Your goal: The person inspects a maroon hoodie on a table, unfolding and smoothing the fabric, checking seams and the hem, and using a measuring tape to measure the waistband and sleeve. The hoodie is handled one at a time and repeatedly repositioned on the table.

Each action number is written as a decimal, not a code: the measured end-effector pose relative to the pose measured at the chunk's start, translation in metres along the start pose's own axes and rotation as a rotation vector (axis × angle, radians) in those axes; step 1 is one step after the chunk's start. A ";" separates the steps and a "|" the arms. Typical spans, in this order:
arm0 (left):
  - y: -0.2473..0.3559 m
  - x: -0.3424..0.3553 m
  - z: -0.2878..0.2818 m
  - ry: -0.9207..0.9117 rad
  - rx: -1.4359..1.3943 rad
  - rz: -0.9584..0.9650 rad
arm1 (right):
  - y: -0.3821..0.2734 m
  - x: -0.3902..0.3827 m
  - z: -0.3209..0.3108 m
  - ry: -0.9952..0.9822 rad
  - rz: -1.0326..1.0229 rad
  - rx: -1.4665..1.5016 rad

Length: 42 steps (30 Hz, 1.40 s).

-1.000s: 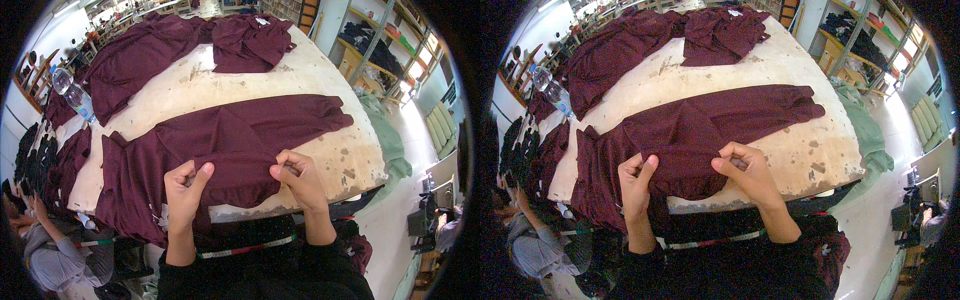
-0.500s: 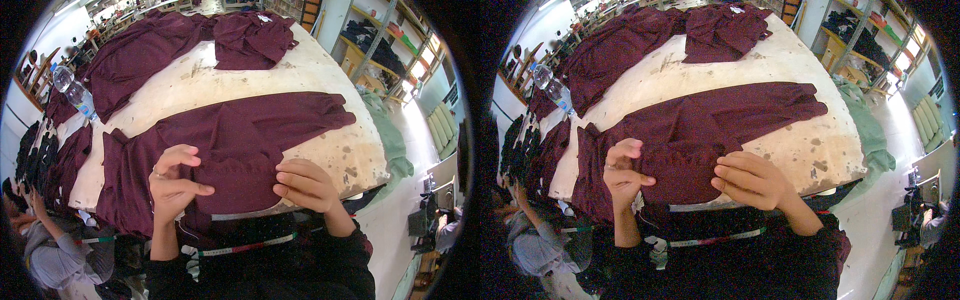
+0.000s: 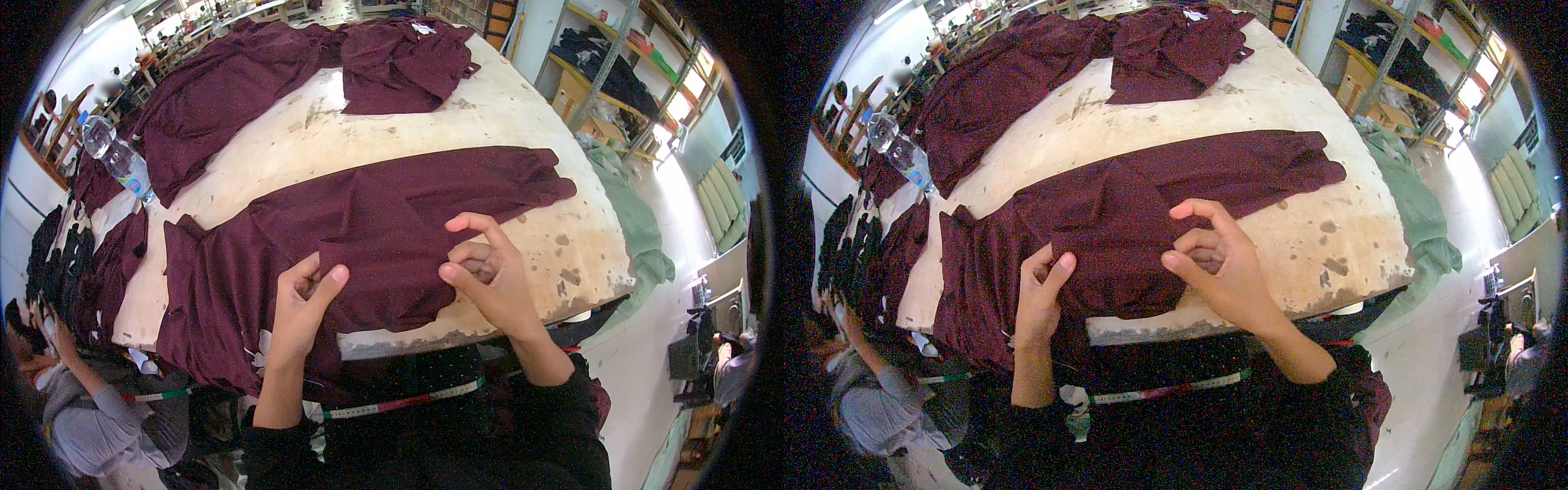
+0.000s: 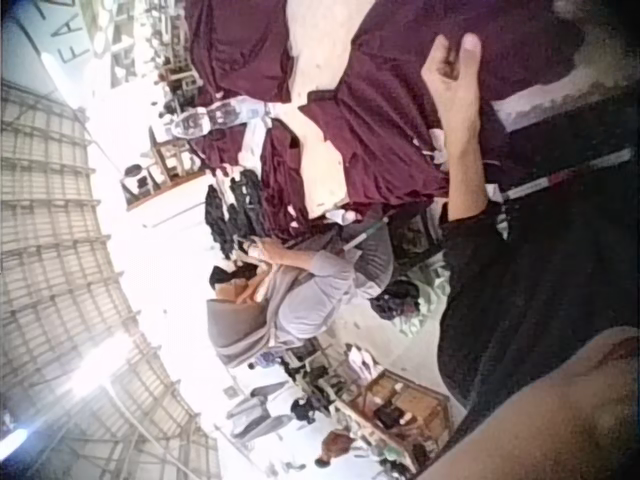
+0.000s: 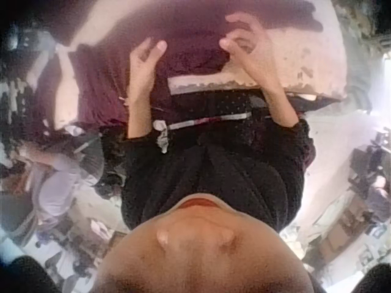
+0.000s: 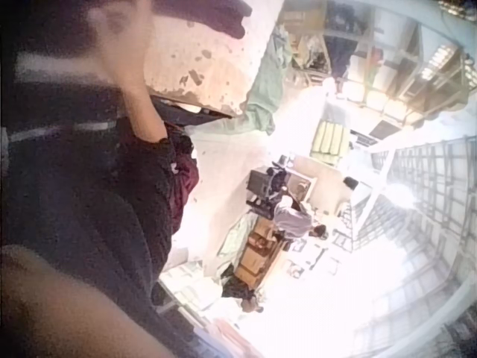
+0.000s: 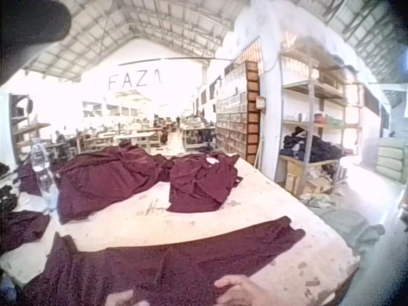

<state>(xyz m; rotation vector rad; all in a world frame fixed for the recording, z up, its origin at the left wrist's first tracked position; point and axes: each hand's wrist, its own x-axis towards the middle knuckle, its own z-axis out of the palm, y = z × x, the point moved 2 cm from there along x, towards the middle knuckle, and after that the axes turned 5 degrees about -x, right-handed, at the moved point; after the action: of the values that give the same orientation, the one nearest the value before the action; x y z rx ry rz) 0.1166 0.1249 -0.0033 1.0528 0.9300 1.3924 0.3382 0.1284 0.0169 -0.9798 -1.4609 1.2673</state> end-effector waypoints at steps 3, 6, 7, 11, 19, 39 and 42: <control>-0.013 0.003 -0.008 -0.011 -0.007 -0.037 | -0.003 0.002 0.000 -0.001 -0.001 0.010; -0.016 0.000 -0.012 -0.008 -0.044 -0.042 | 0.009 0.014 -0.017 0.130 -0.185 -0.243; -0.016 -0.003 -0.019 0.014 -0.048 -0.024 | 0.015 0.023 -0.028 0.179 -0.276 -0.364; -0.017 -0.001 -0.019 0.002 -0.101 -0.028 | 0.030 0.028 -0.158 0.815 -0.152 -1.276; 0.003 -0.001 -0.014 0.235 1.146 0.209 | 0.078 0.033 -0.264 0.507 0.041 -1.201; 0.044 0.033 0.034 -0.278 0.544 0.286 | -0.081 0.003 -0.025 -0.114 -0.866 -0.788; 0.045 0.026 0.057 -0.166 0.347 0.412 | -0.080 -0.002 -0.027 -0.145 -0.793 -0.784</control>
<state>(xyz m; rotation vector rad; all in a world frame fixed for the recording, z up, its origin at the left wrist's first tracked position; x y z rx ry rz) 0.1580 0.1450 0.0589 1.6706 0.8808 1.4739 0.3649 0.1216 0.0963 -0.6384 -2.2206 0.1704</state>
